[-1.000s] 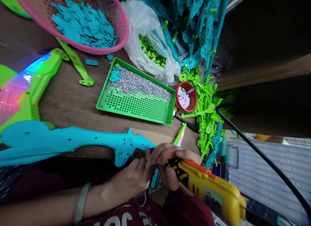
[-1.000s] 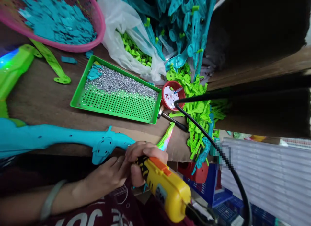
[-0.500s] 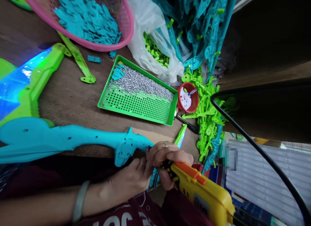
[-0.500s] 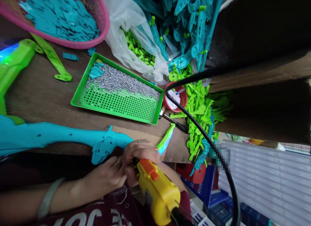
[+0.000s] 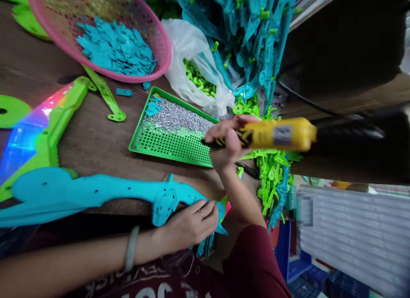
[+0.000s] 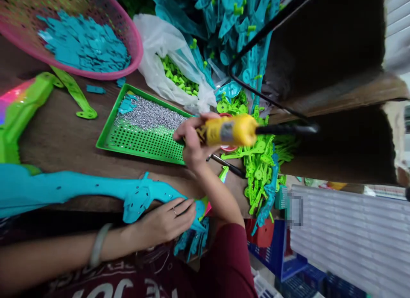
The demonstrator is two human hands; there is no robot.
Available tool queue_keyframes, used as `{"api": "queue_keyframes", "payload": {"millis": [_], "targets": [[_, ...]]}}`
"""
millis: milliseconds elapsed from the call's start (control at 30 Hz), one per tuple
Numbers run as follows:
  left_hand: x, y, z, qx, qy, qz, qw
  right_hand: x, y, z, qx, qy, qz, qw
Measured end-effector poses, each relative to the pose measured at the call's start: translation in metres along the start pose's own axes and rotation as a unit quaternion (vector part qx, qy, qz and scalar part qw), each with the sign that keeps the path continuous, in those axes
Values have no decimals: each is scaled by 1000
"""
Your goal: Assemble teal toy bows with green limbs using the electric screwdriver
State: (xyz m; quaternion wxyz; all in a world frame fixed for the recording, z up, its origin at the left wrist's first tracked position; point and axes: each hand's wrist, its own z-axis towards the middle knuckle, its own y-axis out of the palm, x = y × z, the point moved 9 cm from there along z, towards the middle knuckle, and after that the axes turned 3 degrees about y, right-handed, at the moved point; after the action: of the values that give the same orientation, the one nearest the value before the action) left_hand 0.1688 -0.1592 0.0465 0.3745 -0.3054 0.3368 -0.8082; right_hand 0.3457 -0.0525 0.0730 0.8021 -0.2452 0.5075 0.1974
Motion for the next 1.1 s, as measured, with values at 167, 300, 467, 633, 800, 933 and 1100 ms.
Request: {"api": "queue_keyframes", "payload": {"millis": [167, 300, 467, 633, 800, 933, 1100], "targets": [[1, 3, -4, 48, 0, 1, 999, 32, 17, 25, 59, -33, 96, 993], [1, 0, -6, 54, -4, -3, 999, 32, 16, 21, 56, -25, 84, 995], [1, -2, -3, 37, -8, -7, 999, 48, 14, 19, 80, 26, 15, 996], [8, -1, -5, 11, -20, 23, 999, 29, 14, 21, 89, 19, -8, 996], [13, -6, -18, 60, -20, 34, 997, -52, -16, -19, 74, 7, 20, 997], [12, -6, -27, 86, -5, 14, 996, -85, -41, -82, 46, 35, 27, 998], [8, -8, -36, 136, 14, -67, 988, -82, -64, -136, 124, 48, 4, 991]]}}
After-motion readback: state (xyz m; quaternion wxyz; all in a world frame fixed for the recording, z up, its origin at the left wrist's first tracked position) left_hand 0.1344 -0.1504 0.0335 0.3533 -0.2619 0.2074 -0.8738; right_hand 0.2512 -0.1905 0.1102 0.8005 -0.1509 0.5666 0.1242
